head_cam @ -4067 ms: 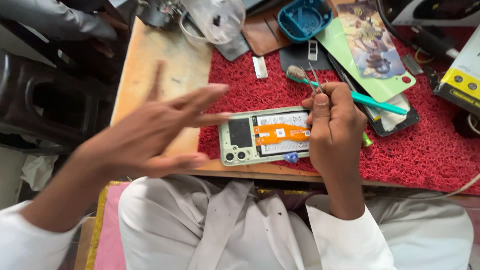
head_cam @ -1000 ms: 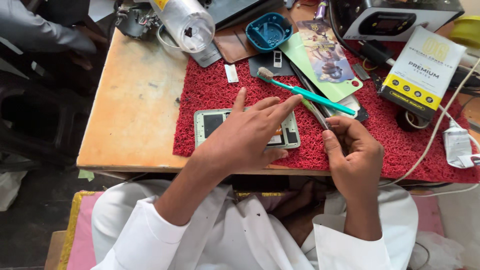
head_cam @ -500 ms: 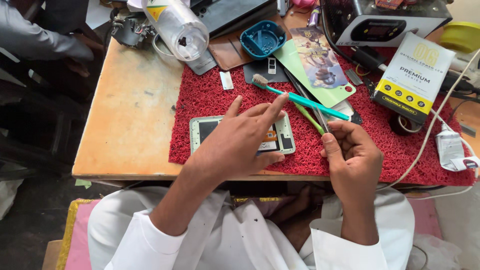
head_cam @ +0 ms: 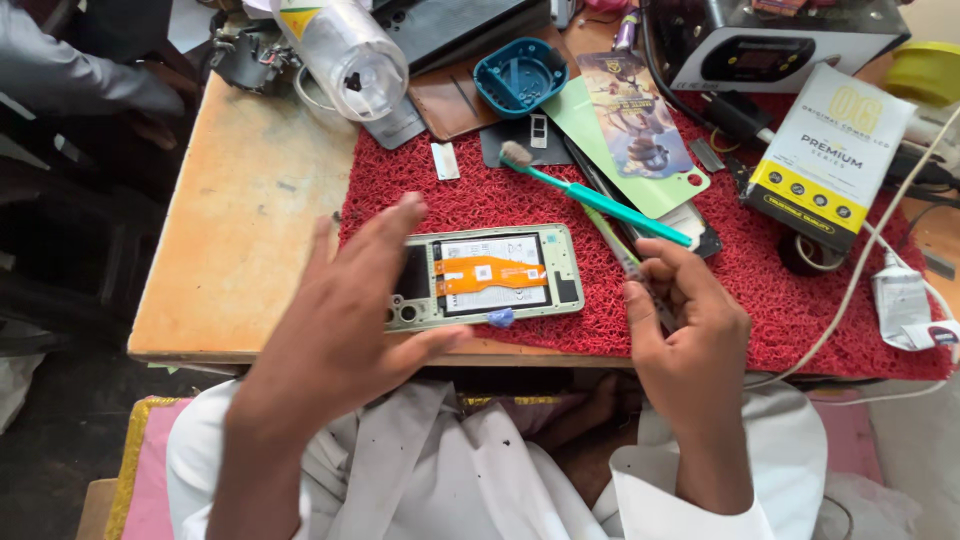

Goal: The person is repairing a disassembled smartphone by cleaning its internal components. They use a toothbrush to scrub the battery and surrounding areas, and tweezers to adjust small parts. The person repeatedly wipes the back cover and inspects the device throughout the process.

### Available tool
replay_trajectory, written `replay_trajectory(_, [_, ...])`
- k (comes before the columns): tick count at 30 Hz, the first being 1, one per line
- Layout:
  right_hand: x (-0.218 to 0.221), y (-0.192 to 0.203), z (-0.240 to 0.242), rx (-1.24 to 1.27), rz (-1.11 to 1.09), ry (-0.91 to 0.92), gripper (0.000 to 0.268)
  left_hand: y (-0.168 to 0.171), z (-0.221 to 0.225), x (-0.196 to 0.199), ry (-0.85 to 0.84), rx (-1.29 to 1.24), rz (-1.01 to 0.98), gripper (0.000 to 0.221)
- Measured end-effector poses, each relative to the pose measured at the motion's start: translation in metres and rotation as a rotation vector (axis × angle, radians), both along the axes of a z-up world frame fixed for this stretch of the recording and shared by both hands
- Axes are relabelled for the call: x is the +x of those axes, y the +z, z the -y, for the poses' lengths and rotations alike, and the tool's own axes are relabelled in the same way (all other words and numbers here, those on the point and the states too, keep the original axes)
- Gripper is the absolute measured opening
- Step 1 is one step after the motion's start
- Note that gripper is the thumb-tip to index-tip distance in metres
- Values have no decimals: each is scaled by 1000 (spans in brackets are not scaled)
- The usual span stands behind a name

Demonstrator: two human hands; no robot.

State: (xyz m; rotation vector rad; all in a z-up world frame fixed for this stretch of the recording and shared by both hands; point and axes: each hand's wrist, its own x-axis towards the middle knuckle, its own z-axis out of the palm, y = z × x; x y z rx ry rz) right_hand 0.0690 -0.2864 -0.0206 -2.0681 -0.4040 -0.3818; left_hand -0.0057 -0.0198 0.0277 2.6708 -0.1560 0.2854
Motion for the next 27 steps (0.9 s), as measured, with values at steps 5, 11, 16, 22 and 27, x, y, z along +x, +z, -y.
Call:
replay_trajectory(5, [28, 39, -39, -242, 201, 217, 21, -21, -15, -10, 42, -150, -41, 127])
replay_trajectory(11, [73, 41, -63, -429, 369, 323, 20, -30, -17, 0, -41, -217, 61, 117])
replay_trajectory(16, [66, 30, -43, -440, 114, 525, 32, -34, -22, -3, -159, -171, 284, 105])
replay_trajectory(22, [70, 29, -28, 120, -628, 607, 27, -39, -21, -3, -222, -81, 376, 93])
replay_trajectory(27, [67, 28, -23, 320, -653, 543, 26, -22, -15, -2, -240, -173, 319, 100])
